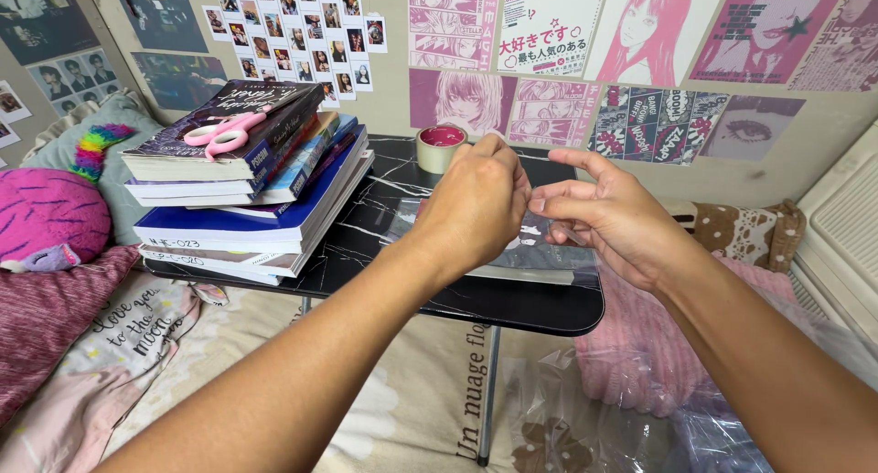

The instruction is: The person wraps a book with clear plastic film using tape and scissors. They cut the film, fold it around the book, and secure the edges with tape, repeating the process to cover both sides.

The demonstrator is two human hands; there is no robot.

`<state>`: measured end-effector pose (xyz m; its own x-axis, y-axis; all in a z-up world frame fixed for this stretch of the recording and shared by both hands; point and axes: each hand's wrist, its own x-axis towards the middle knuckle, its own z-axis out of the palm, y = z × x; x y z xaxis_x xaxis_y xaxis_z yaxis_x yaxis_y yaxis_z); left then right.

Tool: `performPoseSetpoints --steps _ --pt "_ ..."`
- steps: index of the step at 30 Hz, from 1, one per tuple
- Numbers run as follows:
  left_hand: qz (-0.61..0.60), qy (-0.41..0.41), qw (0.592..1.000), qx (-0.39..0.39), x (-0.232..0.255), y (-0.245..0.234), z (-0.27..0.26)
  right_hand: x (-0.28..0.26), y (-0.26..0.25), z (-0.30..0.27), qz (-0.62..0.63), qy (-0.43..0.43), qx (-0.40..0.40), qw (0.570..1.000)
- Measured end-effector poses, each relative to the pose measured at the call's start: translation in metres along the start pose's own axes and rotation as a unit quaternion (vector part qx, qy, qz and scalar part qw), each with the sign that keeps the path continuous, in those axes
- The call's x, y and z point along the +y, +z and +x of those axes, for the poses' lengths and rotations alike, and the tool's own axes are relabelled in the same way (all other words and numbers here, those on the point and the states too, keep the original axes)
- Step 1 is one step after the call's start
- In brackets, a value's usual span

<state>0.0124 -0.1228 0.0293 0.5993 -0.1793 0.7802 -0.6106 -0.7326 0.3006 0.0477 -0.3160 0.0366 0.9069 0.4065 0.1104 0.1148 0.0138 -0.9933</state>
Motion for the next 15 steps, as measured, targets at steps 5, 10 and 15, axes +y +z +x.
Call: performPoseSetpoints --steps 5,10,15 --pt "-0.031 -0.025 0.999 0.022 0.008 0.003 0.002 0.007 0.001 0.000 -0.037 0.042 0.049 0.997" --pt "-0.049 -0.086 0.995 0.016 0.013 -0.010 0.004 0.012 -0.001 -0.011 -0.006 0.074 0.018 0.997" --pt "-0.157 -0.246 0.955 -0.046 0.022 -0.021 -0.002 0.013 0.008 -0.008 0.050 0.068 -0.016 0.996"
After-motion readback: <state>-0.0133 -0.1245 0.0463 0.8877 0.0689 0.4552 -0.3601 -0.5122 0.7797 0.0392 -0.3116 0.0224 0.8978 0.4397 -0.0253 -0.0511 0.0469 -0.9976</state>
